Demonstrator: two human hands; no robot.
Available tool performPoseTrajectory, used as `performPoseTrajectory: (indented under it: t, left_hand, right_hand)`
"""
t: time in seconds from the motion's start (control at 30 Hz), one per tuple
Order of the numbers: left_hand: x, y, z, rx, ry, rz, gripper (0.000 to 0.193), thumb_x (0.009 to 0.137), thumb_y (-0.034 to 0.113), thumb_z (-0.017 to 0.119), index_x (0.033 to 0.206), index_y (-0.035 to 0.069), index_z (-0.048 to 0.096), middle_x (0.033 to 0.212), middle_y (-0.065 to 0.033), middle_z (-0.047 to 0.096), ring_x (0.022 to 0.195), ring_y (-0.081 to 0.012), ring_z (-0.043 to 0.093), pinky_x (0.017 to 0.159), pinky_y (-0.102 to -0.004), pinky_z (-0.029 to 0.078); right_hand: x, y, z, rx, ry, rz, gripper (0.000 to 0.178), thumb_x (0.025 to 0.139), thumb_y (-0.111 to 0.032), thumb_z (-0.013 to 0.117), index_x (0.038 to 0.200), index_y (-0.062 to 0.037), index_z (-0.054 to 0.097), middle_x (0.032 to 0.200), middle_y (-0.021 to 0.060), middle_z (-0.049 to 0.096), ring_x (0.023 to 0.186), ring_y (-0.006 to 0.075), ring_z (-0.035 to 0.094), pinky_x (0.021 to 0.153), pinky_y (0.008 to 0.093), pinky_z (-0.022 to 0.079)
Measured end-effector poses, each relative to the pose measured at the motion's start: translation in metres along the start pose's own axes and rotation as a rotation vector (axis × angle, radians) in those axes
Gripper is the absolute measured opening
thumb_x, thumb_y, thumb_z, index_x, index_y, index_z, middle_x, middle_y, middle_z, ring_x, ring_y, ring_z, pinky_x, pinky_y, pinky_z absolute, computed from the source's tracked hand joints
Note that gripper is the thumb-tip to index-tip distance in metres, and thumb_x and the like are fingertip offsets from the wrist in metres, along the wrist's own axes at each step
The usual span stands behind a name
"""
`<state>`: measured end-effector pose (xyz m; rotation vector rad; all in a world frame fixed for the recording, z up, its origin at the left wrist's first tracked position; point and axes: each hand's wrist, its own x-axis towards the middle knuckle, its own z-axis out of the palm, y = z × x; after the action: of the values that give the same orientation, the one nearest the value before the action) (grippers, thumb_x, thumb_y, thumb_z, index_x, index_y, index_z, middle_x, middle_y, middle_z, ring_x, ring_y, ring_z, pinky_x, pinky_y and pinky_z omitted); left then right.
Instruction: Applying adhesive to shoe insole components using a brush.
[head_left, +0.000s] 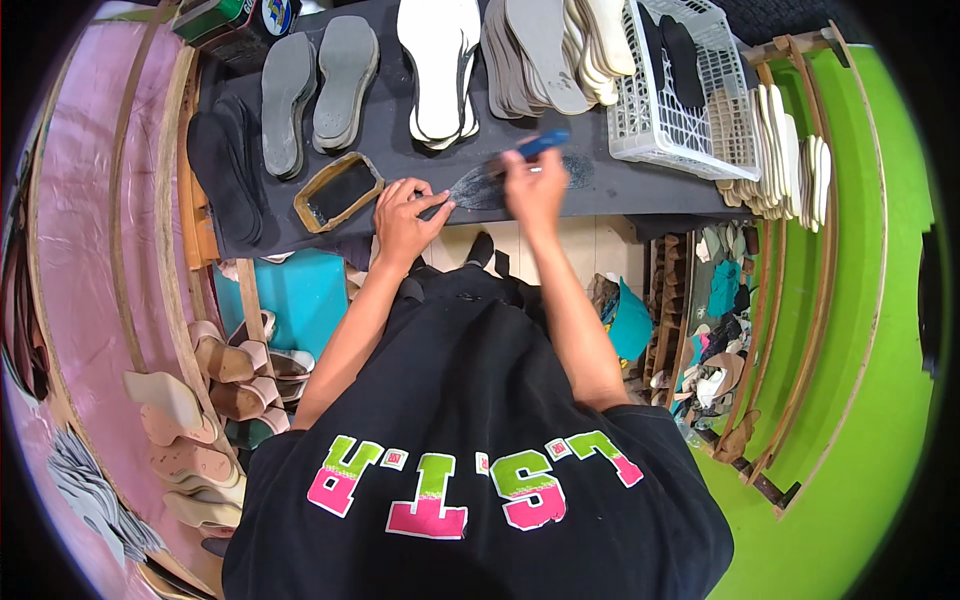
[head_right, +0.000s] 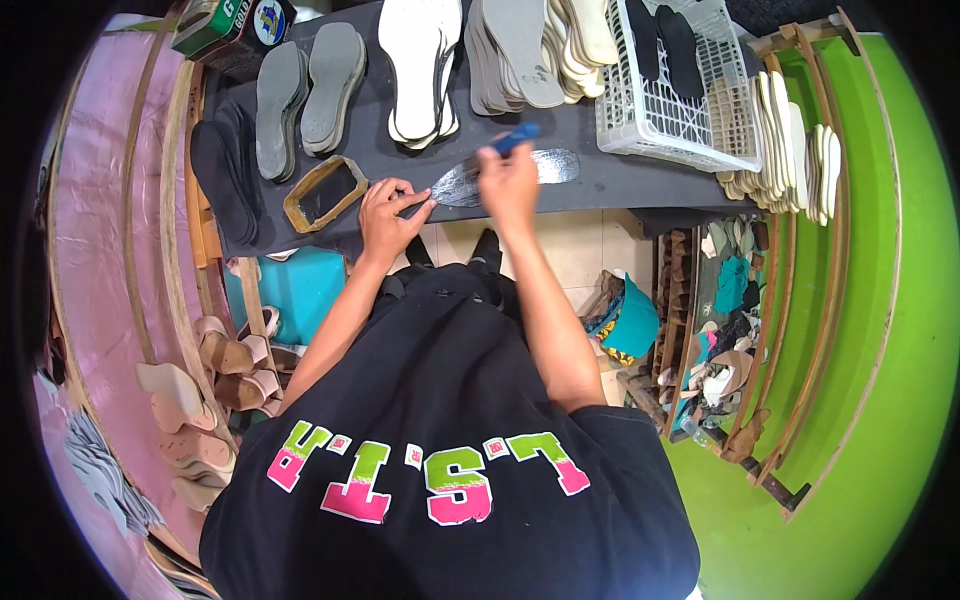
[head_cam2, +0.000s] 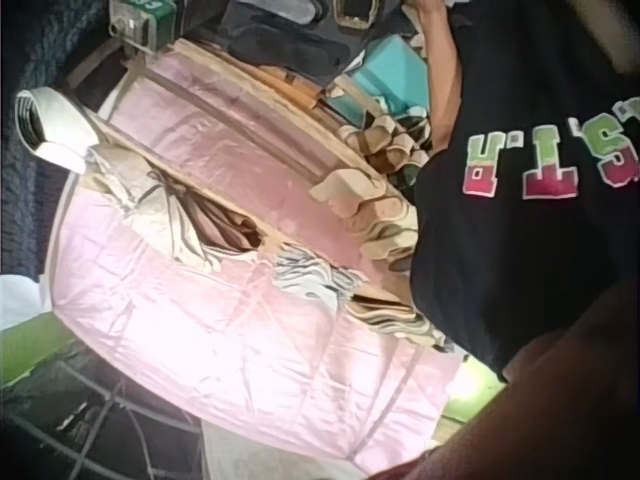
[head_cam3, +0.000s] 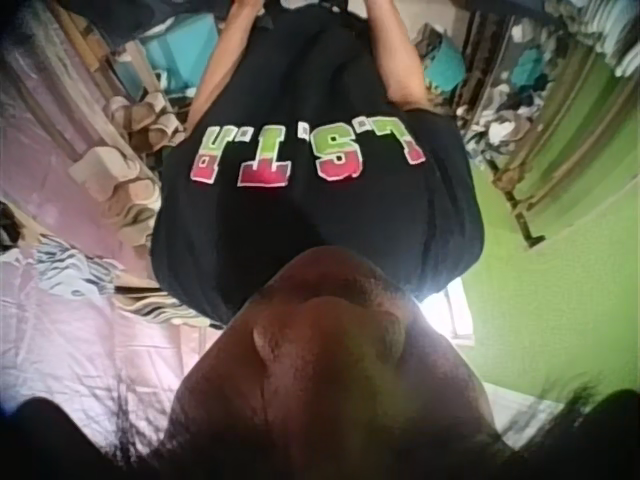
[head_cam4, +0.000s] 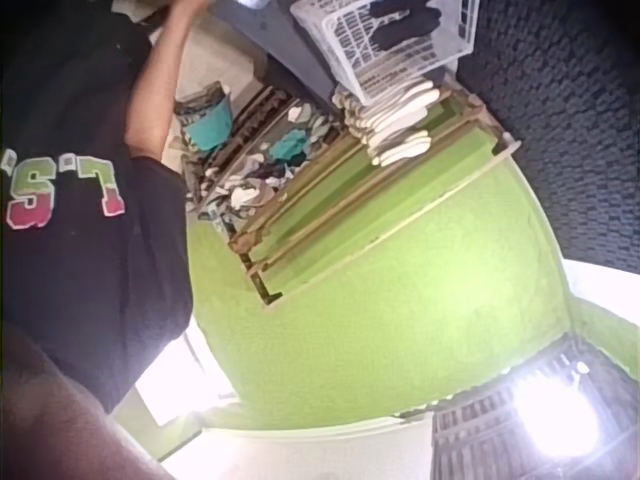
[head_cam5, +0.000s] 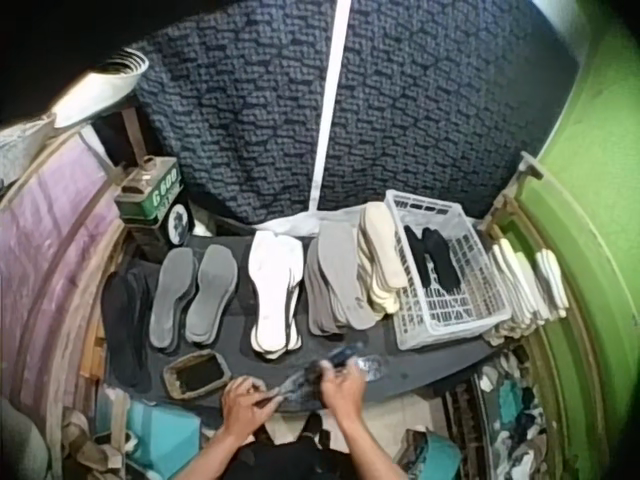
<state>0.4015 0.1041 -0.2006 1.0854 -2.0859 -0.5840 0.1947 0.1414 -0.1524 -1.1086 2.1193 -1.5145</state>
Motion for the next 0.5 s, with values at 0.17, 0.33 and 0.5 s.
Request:
performPoseTrajectory:
  t: [0.17,0.33,0.5]
  left_hand:
    - [0.004,0.0,0.002,-0.015,0.007,0.03,0.019,0.076,0.023,0.093,0.094,0.016,0.089,0.09,0.0021,0.067,0.079,-0.0201,0.058,0.076,-0.0364,0.049]
    - [0.003,-0.001,0.002,0.044,-0.015,0.04,0.02,0.076,0.024,0.094,0.095,0.017,0.089,0.089,0.0009,0.066,0.078,-0.0204,0.057,0.076,-0.0367,0.049]
    - [0.003,0.004,0.001,0.004,-0.002,0.009,0.018,0.075,0.023,0.093,0.091,0.017,0.088,0.088,0.002,0.065,0.079,-0.021,0.058,0.076,-0.0366,0.049]
  right_hand:
    - [0.015,0.03,-0.032,-0.214,0.184,-0.218,0.015,0.092,0.001,0.068,0.107,-0.0009,0.067,0.09,0.0159,0.069,0.082,0.0366,0.07,0.073,0.0441,0.056]
    - [-0.028,-0.02,0.02,-0.193,-0.273,-0.536,0.028,0.08,0.004,0.068,0.107,-0.0056,0.068,0.093,0.015,0.065,0.089,0.0367,0.065,0.079,0.0483,0.054]
    - [0.016,0.029,-0.029,0.073,0.087,0.134,0.016,0.094,-0.002,0.073,0.108,-0.0017,0.065,0.086,0.0157,0.074,0.074,0.0283,0.074,0.074,0.0397,0.058]
